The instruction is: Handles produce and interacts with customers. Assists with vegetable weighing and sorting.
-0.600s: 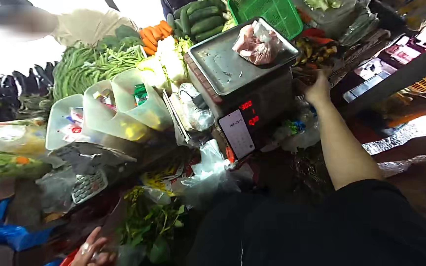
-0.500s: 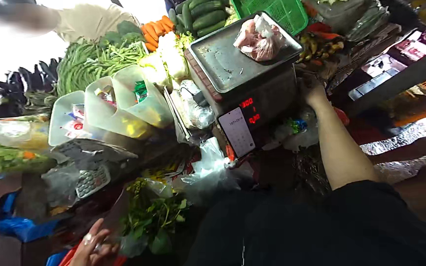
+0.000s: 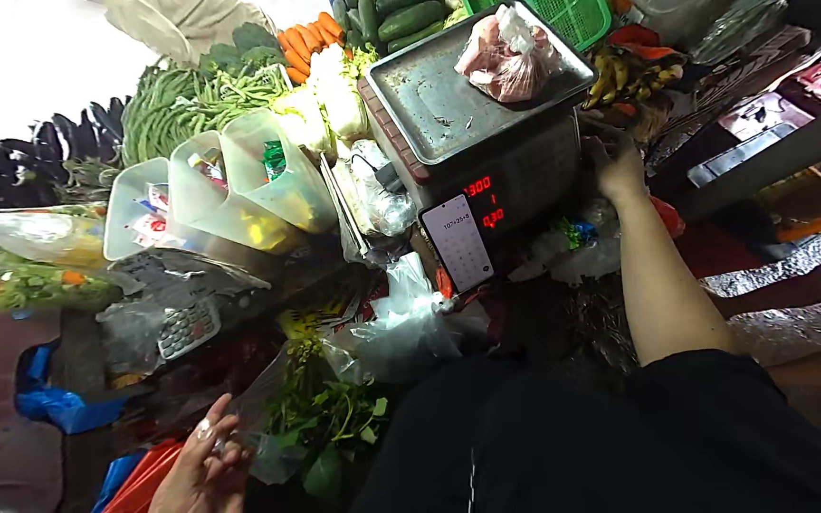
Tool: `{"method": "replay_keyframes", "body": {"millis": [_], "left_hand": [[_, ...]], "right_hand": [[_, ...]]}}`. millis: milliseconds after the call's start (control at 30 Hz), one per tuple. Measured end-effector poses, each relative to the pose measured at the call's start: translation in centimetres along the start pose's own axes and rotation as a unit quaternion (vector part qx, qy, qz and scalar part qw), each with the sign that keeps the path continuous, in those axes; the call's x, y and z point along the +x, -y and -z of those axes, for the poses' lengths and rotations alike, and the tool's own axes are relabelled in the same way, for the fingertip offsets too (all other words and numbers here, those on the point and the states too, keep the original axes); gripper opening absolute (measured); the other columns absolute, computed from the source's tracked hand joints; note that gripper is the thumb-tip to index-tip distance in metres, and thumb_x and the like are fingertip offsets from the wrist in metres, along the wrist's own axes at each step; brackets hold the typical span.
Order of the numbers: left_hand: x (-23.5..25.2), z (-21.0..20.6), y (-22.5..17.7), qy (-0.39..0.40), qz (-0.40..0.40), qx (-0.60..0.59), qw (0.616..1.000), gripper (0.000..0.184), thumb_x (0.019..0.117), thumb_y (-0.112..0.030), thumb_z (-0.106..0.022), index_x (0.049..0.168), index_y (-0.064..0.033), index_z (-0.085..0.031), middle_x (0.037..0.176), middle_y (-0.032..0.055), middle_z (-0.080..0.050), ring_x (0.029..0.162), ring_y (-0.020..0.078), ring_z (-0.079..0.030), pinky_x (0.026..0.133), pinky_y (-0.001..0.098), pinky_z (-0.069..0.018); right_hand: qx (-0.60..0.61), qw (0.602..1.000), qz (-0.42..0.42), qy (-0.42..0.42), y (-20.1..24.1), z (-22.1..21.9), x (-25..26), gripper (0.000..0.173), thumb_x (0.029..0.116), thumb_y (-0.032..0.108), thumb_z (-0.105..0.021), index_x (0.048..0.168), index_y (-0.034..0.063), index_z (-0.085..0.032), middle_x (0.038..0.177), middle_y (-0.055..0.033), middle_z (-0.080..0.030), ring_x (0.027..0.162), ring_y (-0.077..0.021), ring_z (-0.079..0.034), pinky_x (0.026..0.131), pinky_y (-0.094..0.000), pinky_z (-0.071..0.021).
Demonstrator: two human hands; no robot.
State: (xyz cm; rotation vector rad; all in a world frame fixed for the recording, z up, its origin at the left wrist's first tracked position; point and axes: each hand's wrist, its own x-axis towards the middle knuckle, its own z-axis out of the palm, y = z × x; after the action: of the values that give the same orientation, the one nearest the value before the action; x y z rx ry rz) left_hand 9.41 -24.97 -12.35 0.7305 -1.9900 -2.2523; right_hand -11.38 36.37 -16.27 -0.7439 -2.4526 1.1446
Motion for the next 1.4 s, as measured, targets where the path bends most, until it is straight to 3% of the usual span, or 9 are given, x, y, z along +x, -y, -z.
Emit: {"method": "replay_keyframes", "body": {"millis": [100, 233, 433, 700, 767, 900, 1100, 1233, 1400], "left_hand": [[-0.3, 0.0, 0.2, -0.012, 0.003, 0.006, 1.000, 0.035, 0.1096, -0.021, -0.034, 0.132, -0.0125, -0.060, 0.085, -0.0104, -0.067, 0.061, -0.0015, -0.059, 0.059, 0.0146, -0.0531], [-0.1, 0.2, 0.6, -0.016, 0.000, 0.013, 1.000, 0.036, 0.1099, -0.022, -0.034, 0.133, -0.0120, -0.060, 0.087, -0.0094, -0.066, 0.061, -0.0006, -0.058, 0.059, 0.0142, -0.0525], [0.7, -0.3, 0.5, -0.005, -0.007, 0.021, 1.000, 0.036, 0.1097, -0.022, -0.034, 0.133, -0.0116, -0.060, 0.088, -0.0094, -0.066, 0.062, -0.0010, -0.058, 0.059, 0.0139, -0.0517], [1.0, -0.1, 0.5, 0.013, 0.005, 0.023, 1.000, 0.036, 0.1105, -0.022, -0.033, 0.133, -0.0111, -0.059, 0.086, -0.0098, -0.066, 0.060, -0.0022, -0.057, 0.058, 0.0123, -0.0502], [0.8, 0.3, 0.5, 0.028, 0.004, 0.019, 0.999, 0.037, 0.1102, -0.023, -0.033, 0.133, -0.0115, -0.060, 0.084, -0.0109, -0.065, 0.057, -0.0036, -0.053, 0.055, 0.0109, -0.0472], [1.1, 1.0, 0.4, 0.062, 0.004, -0.003, 0.998, 0.036, 0.1100, -0.021, -0.033, 0.133, -0.0132, -0.059, 0.080, -0.0125, -0.064, 0.053, -0.0047, -0.049, 0.051, 0.0106, -0.0443], [0.6, 0.7, -1.0, 0.089, -0.009, -0.020, 0.996, 0.037, 0.1098, -0.021, -0.033, 0.136, -0.0129, -0.058, 0.083, -0.0112, -0.064, 0.053, -0.0042, -0.048, 0.050, 0.0112, -0.0440], [-0.3, -0.8, -3.1, 0.095, -0.031, -0.027, 0.995, 0.040, 0.1097, -0.018, -0.030, 0.142, -0.0079, -0.052, 0.130, -0.0026, -0.067, 0.056, -0.0050, -0.052, 0.048, 0.0100, -0.0427], [-1.3, -3.4, -5.9, 0.130, -0.048, -0.051, 0.989, 0.040, 0.1094, -0.021, -0.038, 0.140, -0.0039, -0.056, 0.113, -0.0003, -0.069, 0.059, -0.0030, -0.055, 0.051, 0.0092, -0.0455]], "right_hand": [[-0.045, 0.981, 0.163, -0.098, 1.1, 0.2, -2.9, 0.051, 0.1082, 0.033, -0.046, 0.144, -0.0039, -0.050, 0.137, -0.0256, -0.060, 0.130, -0.0353, -0.058, 0.113, -0.0472, -0.0433], [-0.053, 0.912, 0.407, -0.009, 3.6, -2.4, -12.5, 0.031, 0.1020, 0.019, -0.054, 0.117, 0.0015, -0.074, 0.098, -0.0182, -0.072, 0.090, -0.0302, -0.069, 0.082, -0.0462, -0.0576], [0.002, 0.868, 0.491, 0.081, 2.7, -8.2, -18.4, 0.032, 0.1001, 0.021, -0.057, 0.123, 0.0118, -0.077, 0.064, -0.0039, -0.059, 0.055, -0.0163, -0.055, 0.052, -0.0318, -0.0460], [0.059, 0.906, 0.414, 0.072, 5.4, -6.2, -16.7, 0.030, 0.1009, 0.016, -0.059, 0.125, 0.0075, -0.075, 0.078, -0.0073, -0.070, 0.065, -0.0142, -0.064, 0.061, -0.0322, -0.0555], [0.074, 0.919, 0.387, 0.016, 7.5, -4.2, -14.0, 0.031, 0.1041, 0.013, -0.055, 0.128, 0.0016, -0.070, 0.099, -0.0126, -0.076, 0.078, -0.0129, -0.070, 0.073, -0.0308, -0.0602], [0.012, 0.915, 0.374, -0.149, 12.5, -0.7, -6.6, 0.034, 0.1049, 0.020, -0.052, 0.127, -0.0013, -0.067, 0.090, -0.0152, -0.072, 0.071, -0.0192, -0.066, 0.068, -0.0354, -0.0558], [-0.152, 0.944, 0.288, 0.054, 17.7, 0.2, 1.2, 0.107, 0.0753, 0.060, -0.083, 0.163, 0.0264, -0.031, 0.162, -0.0212, -0.035, 0.141, -0.0447, -0.042, 0.110, -0.0673, -0.0366], [-0.090, 0.941, 0.321, 0.064, 17.9, -1.9, 3.4, 0.058, 0.0885, 0.036, -0.074, 0.142, 0.0171, -0.061, 0.137, -0.0184, -0.060, 0.127, -0.0316, -0.059, 0.108, -0.0532, -0.0456], [0.165, 0.896, 0.405, 0.074, 21.2, -0.4, -4.3, 0.017, 0.0933, 0.018, -0.069, 0.108, 0.0084, -0.070, 0.094, 0.0043, -0.071, 0.085, 0.0014, -0.067, 0.082, -0.0217, -0.0578]]}}
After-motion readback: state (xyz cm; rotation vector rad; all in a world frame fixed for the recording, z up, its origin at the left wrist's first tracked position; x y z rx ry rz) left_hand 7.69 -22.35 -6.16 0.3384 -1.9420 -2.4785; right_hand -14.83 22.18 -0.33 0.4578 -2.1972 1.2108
